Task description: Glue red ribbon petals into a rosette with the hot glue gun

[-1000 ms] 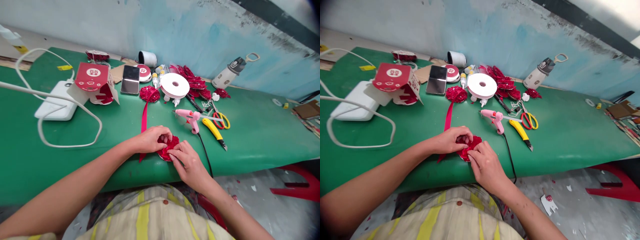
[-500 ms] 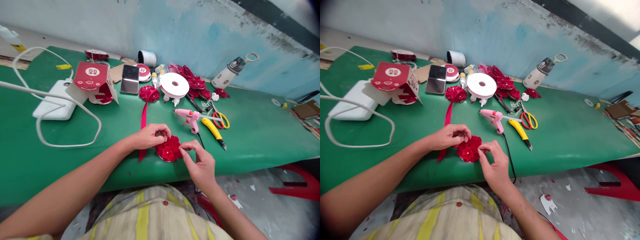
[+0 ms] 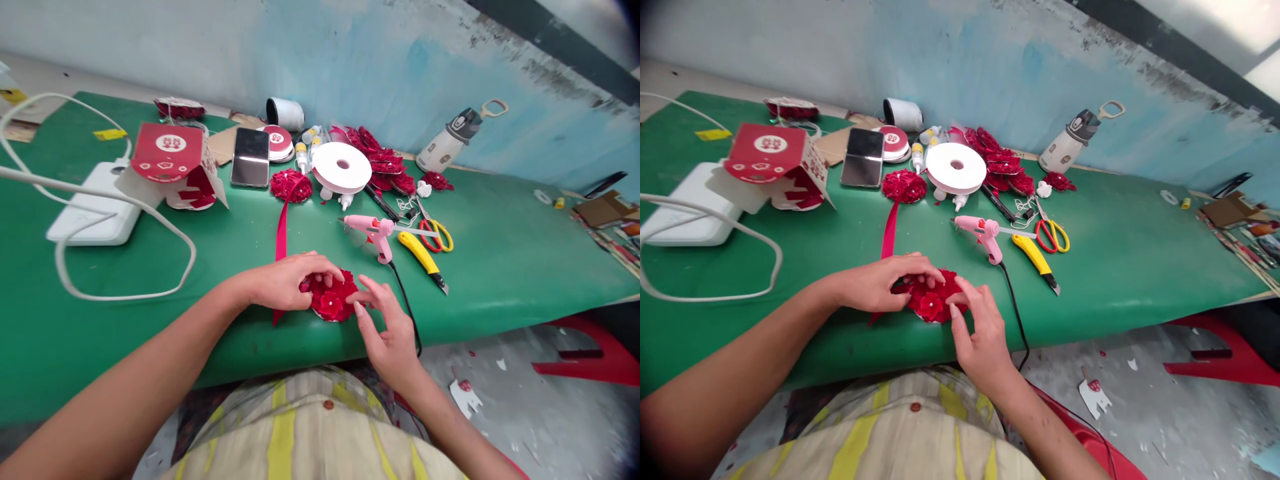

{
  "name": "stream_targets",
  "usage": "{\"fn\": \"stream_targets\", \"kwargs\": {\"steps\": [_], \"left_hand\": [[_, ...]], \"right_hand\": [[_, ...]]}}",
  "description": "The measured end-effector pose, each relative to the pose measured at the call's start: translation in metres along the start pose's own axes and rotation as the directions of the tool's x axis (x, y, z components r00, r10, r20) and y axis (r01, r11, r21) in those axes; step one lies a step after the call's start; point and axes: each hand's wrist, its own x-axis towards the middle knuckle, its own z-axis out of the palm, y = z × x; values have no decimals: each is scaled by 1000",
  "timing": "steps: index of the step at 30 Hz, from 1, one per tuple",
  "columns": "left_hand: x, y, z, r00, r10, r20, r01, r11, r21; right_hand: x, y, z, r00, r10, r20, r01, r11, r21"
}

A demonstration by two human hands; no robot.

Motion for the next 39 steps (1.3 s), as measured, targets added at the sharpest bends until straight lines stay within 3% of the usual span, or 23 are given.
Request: {"fn": "stream_targets", "kwargs": {"steps": [5, 9, 11, 14, 16, 19, 21, 23, 28, 33, 36, 39], "left_hand": [[-2, 2, -1, 1000, 12, 24, -13, 999, 51], [-2, 4, -2, 999, 3, 32, -5, 998, 63], [-1, 6, -3, 999, -28, 20, 27, 998, 48], [0, 6, -3, 988, -132, -76, 131, 991, -26], [0, 4, -4, 953, -234, -191, 212, 969, -129], [1, -2, -7, 849, -364, -384, 260, 919, -296], [2, -5, -10, 787, -404, -467, 258, 902, -345], [2, -6, -12, 780, -391, -489, 239, 908, -344], [1, -2, -9, 810, -270, -520, 188, 960, -206], [1, -3, -4, 804, -274, -528, 238, 962, -135], [2, 0, -5, 860, -248, -447, 240, 968, -76], [2, 5, -7, 937, -166, -307, 172, 985, -11]], "right_hand": [[-6, -1, 0, 991, 51, -127, -47, 998, 30], [-7, -6, -2, 975, 125, -185, -94, 981, 167], [-6, -10, -10, 949, 181, -260, -108, 956, 272], [-2, -13, -31, 870, 280, -406, -88, 898, 432], [1, -13, -50, 811, 330, -483, -58, 867, 495], [6, -6, -76, 755, 361, -547, -27, 851, 524], [8, 2, -85, 745, 372, -554, -26, 846, 533], [11, 15, -89, 755, 376, -538, -45, 847, 530], [24, 68, -92, 791, 381, -479, -316, 925, 214], [53, 115, -112, 845, 382, -373, -426, 904, -39], [75, 126, -116, 881, 406, -242, -455, 867, -202], [95, 130, -116, 880, 454, -141, -475, 823, -312]]}}
